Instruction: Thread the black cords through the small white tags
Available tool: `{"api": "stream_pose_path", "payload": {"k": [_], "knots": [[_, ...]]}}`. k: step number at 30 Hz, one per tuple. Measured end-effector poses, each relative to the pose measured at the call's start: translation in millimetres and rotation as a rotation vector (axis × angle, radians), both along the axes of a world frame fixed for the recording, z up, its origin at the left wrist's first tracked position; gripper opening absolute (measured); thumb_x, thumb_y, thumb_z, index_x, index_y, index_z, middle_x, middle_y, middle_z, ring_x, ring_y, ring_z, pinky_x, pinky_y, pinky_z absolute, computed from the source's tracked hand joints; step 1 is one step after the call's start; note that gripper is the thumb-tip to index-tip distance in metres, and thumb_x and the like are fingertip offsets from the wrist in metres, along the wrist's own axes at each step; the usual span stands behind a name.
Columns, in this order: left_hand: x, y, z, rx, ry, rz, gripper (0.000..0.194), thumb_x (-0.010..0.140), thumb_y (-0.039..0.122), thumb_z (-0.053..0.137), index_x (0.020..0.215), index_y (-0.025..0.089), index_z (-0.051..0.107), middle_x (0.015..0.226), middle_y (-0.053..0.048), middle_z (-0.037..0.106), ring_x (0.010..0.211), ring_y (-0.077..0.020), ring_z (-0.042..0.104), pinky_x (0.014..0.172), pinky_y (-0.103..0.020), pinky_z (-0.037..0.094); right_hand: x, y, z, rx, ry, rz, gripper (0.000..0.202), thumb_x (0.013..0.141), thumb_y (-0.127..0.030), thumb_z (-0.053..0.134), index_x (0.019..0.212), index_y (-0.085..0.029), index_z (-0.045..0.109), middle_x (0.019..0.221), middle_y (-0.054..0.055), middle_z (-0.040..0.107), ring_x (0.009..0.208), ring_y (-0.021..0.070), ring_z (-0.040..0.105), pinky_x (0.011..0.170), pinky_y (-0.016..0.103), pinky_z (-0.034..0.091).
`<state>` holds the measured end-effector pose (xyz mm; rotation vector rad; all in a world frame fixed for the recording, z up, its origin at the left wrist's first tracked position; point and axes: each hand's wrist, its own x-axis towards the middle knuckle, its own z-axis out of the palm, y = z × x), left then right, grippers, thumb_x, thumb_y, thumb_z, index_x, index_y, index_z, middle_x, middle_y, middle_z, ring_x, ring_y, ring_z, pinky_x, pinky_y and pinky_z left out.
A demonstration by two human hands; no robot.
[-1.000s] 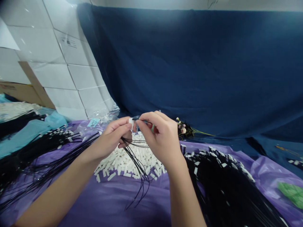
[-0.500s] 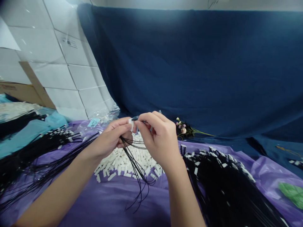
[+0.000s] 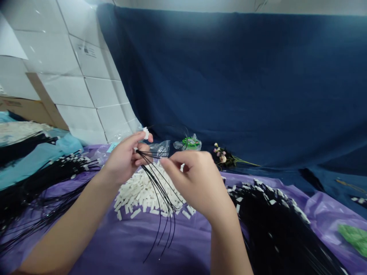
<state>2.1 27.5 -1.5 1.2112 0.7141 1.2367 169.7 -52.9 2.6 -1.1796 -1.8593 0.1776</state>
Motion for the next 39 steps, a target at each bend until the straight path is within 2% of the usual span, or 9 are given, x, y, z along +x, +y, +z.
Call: {"api": "stream_pose_path", "payload": {"k": [4, 8, 13, 17, 21, 27, 32, 35, 39], "knots": [[1, -2, 1.2, -0.033, -0.012, -0.013, 0.019, 0.086, 0.033, 0.051, 0.074, 0.019, 0.052, 0.05, 0.01, 0.015, 0.038, -0.003, 0.015, 0.037, -0.014, 0.023, -4, 8, -7.1, -0.175, -0.096, 0.128, 0.022, 0.088, -0.023, 0.053, 0.068, -0.019, 0.062, 0.062, -0.004, 0.057, 0.054, 0.008, 0.044, 0.049, 0.022, 0.031], [1, -3, 1.7, -0.066, -0.024, -0.027, 0.018, 0.085, 0.031, 0.051, 0.074, 0.018, 0.052, 0.051, 0.01, 0.015, 0.039, -0.0028, 0.014, 0.037, -0.014, 0.022, -6, 13, -9.9, -0.225, -0.045, 0.127, 0.023, 0.089, -0.023, 0.05, 0.067, -0.018, 0.057, 0.061, -0.004, 0.052, 0.054, 0.0075, 0.04, 0.048, 0.021, 0.03], [1, -1, 0.2, -0.064, -0.027, -0.044, 0.018, 0.084, 0.033, 0.053, 0.074, 0.018, 0.052, 0.05, 0.01, 0.015, 0.039, -0.0029, 0.013, 0.037, -0.014, 0.022, 1, 12, -6.3, -0.313, 0.299, 0.191, 0.017, 0.091, -0.032, 0.051, 0.081, -0.019, 0.055, 0.055, -0.007, 0.039, 0.047, 0.0061, 0.032, 0.041, 0.019, 0.024], [1, 1, -2.1, -0.044, -0.011, -0.049, 0.019, 0.084, 0.034, 0.053, 0.073, 0.018, 0.053, 0.05, 0.01, 0.014, 0.039, -0.0033, 0.012, 0.038, -0.015, 0.021, 14, 10, -0.7, -0.339, 0.61, 0.39, 0.011, 0.091, -0.03, 0.054, 0.092, -0.02, 0.059, 0.059, -0.005, 0.05, 0.046, 0.006, 0.046, 0.043, 0.017, 0.037], [0, 2, -4.1, -0.019, 0.009, -0.047, 0.02, 0.085, 0.034, 0.053, 0.072, 0.018, 0.053, 0.051, 0.01, 0.015, 0.04, -0.0032, 0.012, 0.038, -0.016, 0.019, 31, 3, 5.3, -0.252, 0.814, 0.539, 0.015, 0.089, -0.029, 0.054, 0.086, -0.02, 0.065, 0.074, 0.001, 0.063, 0.051, 0.0099, 0.059, 0.043, 0.019, 0.047], [2, 1, -6.4, 0.004, 0.031, -0.074, 0.023, 0.086, 0.033, 0.053, 0.07, 0.017, 0.054, 0.051, 0.009, 0.016, 0.04, -0.0025, 0.012, 0.038, -0.016, 0.017, 55, -5, 6.4, -0.034, 1.048, 0.652, 0.018, 0.083, -0.023, 0.055, 0.094, -0.027, 0.069, 0.087, -0.001, 0.067, 0.054, 0.0094, 0.059, 0.037, 0.017, 0.044], [7, -3, -8.1, 0.007, 0.069, -0.096, 0.024, 0.087, 0.033, 0.053, 0.069, 0.016, 0.053, 0.049, 0.009, 0.02, 0.04, -0.0025, 0.015, 0.038, -0.016, 0.018, 54, -2, 5.7, 0.049, 1.12, 0.669, 0.012, 0.087, -0.031, 0.059, 0.095, -0.028, 0.068, 0.076, -0.004, 0.058, 0.046, 0.0048, 0.047, 0.037, 0.016, 0.042], [10, -5, -10.0, 0.043, 0.104, -0.131, 0.025, 0.088, 0.032, 0.051, 0.069, 0.016, 0.054, 0.048, 0.009, 0.021, 0.04, -0.0026, 0.015, 0.038, -0.016, 0.018, 47, 1, 7.7, 0.091, 1.146, 0.668, 0.013, 0.088, -0.036, 0.062, 0.081, -0.027, 0.066, 0.072, -0.004, 0.048, 0.057, 0.0054, 0.051, 0.051, 0.016, 0.05], [11, -5, -13.5, 0.086, 0.116, -0.188, 0.026, 0.089, 0.034, 0.051, 0.07, 0.016, 0.054, 0.047, 0.009, 0.023, 0.04, -0.0025, 0.015, 0.038, -0.015, 0.019, 40, -1, 5.7, 0.125, 0.979, 0.626, 0.021, 0.092, -0.034, 0.054, 0.074, -0.026, 0.062, 0.069, -0.003, 0.041, 0.061, 0.0086, 0.051, 0.061, 0.022, 0.053]]}}
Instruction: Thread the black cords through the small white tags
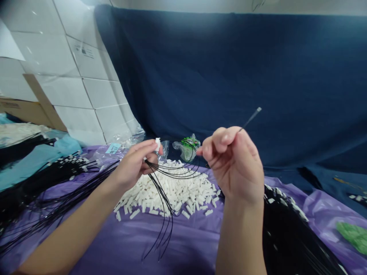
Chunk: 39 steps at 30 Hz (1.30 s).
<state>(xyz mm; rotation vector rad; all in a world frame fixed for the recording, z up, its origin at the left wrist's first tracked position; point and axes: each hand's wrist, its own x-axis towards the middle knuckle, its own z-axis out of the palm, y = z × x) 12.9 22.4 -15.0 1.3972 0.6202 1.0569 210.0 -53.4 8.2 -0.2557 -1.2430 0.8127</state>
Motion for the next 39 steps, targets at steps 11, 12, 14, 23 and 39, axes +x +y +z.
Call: {"api": "stream_pose_path", "payload": {"k": [11, 12, 14, 23, 39], "knots": [[2, -6, 0.2, 0.0, -0.012, -0.063, 0.025, 0.088, 0.032, 0.05, 0.069, 0.016, 0.053, 0.047, 0.008, 0.024, 0.041, -0.0039, 0.019, 0.037, -0.014, 0.022, -26, 13, -9.1, 0.044, -0.821, -0.715, 0.016, 0.087, -0.014, 0.055, 0.081, -0.017, 0.07, 0.062, -0.004, 0.058, 0.053, 0.0054, 0.045, 0.051, 0.02, 0.035], [2, -6, 0.4, -0.007, -0.021, -0.066, 0.025, 0.088, 0.032, 0.049, 0.069, 0.017, 0.053, 0.048, 0.008, 0.024, 0.041, -0.004, 0.019, 0.037, -0.014, 0.022, -26, 15, -9.7, 0.053, -0.814, -0.718, 0.017, 0.084, -0.011, 0.055, 0.077, -0.017, 0.069, 0.059, -0.004, 0.056, 0.052, 0.0051, 0.044, 0.052, 0.02, 0.035], [1, -6, 0.8, -0.023, -0.046, -0.079, 0.025, 0.087, 0.031, 0.049, 0.067, 0.017, 0.051, 0.048, 0.008, 0.022, 0.041, -0.0041, 0.017, 0.037, -0.013, 0.021, -26, 17, -10.7, 0.069, -0.791, -0.731, 0.018, 0.08, -0.006, 0.055, 0.071, -0.016, 0.068, 0.056, -0.005, 0.053, 0.051, 0.0047, 0.043, 0.051, 0.019, 0.034], [0, -8, 1.9, -0.027, -0.072, -0.136, 0.024, 0.087, 0.026, 0.047, 0.066, 0.016, 0.05, 0.047, 0.009, 0.022, 0.042, -0.0036, 0.016, 0.037, -0.012, 0.021, -26, 16, -10.1, 0.086, -0.799, -0.744, 0.02, 0.076, -0.002, 0.056, 0.07, -0.016, 0.068, 0.057, -0.006, 0.056, 0.049, 0.0036, 0.041, 0.05, 0.018, 0.033], [-1, -9, 2.8, -0.029, -0.077, -0.142, 0.023, 0.084, 0.029, 0.049, 0.065, 0.016, 0.05, 0.046, 0.009, 0.02, 0.041, -0.0038, 0.014, 0.037, -0.013, 0.02, -27, 12, -7.3, 0.082, -0.846, -0.764, 0.019, 0.075, -0.003, 0.056, 0.068, -0.016, 0.068, 0.061, -0.003, 0.06, 0.054, 0.0064, 0.048, 0.052, 0.021, 0.035]]}}
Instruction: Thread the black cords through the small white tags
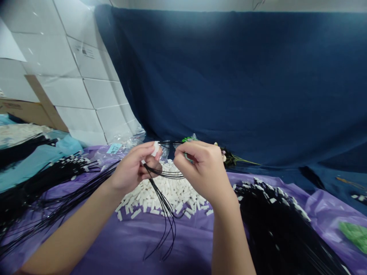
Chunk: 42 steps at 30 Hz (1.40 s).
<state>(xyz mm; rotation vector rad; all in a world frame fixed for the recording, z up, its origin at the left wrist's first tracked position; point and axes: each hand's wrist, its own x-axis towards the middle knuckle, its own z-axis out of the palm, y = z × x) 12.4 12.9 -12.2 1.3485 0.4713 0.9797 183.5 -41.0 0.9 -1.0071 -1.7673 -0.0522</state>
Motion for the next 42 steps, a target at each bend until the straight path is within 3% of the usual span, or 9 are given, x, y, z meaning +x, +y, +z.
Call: {"api": "stream_pose_path", "payload": {"k": [11, 20, 42], "knots": [[-1, 0, -0.4, -0.016, 0.001, -0.026, 0.023, 0.085, 0.028, 0.047, 0.065, 0.017, 0.05, 0.047, 0.009, 0.02, 0.041, -0.0041, 0.013, 0.037, -0.014, 0.019, -2, -4, 0.4, -0.006, -0.039, -0.016, 0.018, 0.076, -0.003, 0.055, 0.069, -0.016, 0.066, 0.059, -0.005, 0.056, 0.053, 0.0062, 0.045, 0.054, 0.021, 0.034], [0, 0, -1.6, 0.067, 0.112, -0.016, 0.025, 0.085, 0.032, 0.05, 0.065, 0.018, 0.048, 0.047, 0.007, 0.024, 0.042, -0.0053, 0.019, 0.038, -0.015, 0.02, -10, -4, 0.6, -0.021, -0.091, -0.026, 0.025, 0.09, -0.019, 0.052, 0.067, -0.016, 0.061, 0.057, -0.003, 0.047, 0.055, 0.0081, 0.04, 0.055, 0.025, 0.03], [-5, 2, 2.0, 0.093, 0.171, -0.024, 0.027, 0.086, 0.033, 0.052, 0.064, 0.018, 0.047, 0.051, 0.007, 0.027, 0.043, -0.0051, 0.023, 0.039, -0.016, 0.019, -13, 0, -2.4, -0.064, -0.167, -0.034, 0.026, 0.094, -0.021, 0.047, 0.073, -0.016, 0.061, 0.068, 0.002, 0.058, 0.063, 0.0119, 0.05, 0.062, 0.026, 0.036]]}}
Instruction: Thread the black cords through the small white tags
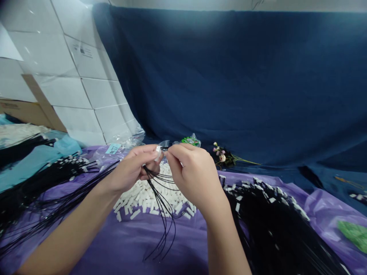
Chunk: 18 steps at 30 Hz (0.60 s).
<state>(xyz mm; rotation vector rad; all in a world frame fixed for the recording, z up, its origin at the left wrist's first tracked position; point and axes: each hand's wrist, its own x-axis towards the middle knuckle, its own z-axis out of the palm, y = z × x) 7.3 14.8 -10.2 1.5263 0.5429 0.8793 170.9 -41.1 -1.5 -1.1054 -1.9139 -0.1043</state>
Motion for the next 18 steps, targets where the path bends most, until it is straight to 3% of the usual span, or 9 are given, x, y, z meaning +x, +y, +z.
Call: {"api": "stream_pose_path", "payload": {"k": [11, 16, 18], "knots": [[0, 1, 0.5, 0.011, 0.002, 0.052, 0.026, 0.088, 0.034, 0.051, 0.068, 0.018, 0.051, 0.049, 0.007, 0.027, 0.043, -0.0056, 0.023, 0.04, -0.016, 0.022, -2, 6, -3.9, 0.02, 0.013, -0.047, 0.024, 0.094, -0.024, 0.048, 0.078, -0.017, 0.064, 0.067, 0.001, 0.056, 0.06, 0.0112, 0.048, 0.059, 0.026, 0.036], [1, 4, 2.4, -0.093, -0.043, 0.155, 0.027, 0.088, 0.037, 0.05, 0.071, 0.017, 0.052, 0.053, 0.008, 0.021, 0.043, -0.0039, 0.016, 0.039, -0.016, 0.018, 0, 0, 0.6, 0.314, 0.036, -0.201, 0.016, 0.089, -0.021, 0.056, 0.1, -0.016, 0.067, 0.093, 0.008, 0.06, 0.082, 0.0175, 0.054, 0.072, 0.03, 0.043], [1, 6, 2.6, -0.121, -0.072, 0.215, 0.024, 0.087, 0.034, 0.051, 0.071, 0.016, 0.052, 0.053, 0.008, 0.022, 0.043, -0.0034, 0.015, 0.039, -0.015, 0.018, 2, -6, 3.0, 0.307, 0.003, -0.147, 0.013, 0.089, -0.02, 0.057, 0.095, -0.017, 0.068, 0.092, 0.007, 0.062, 0.086, 0.0186, 0.056, 0.077, 0.031, 0.043]]}}
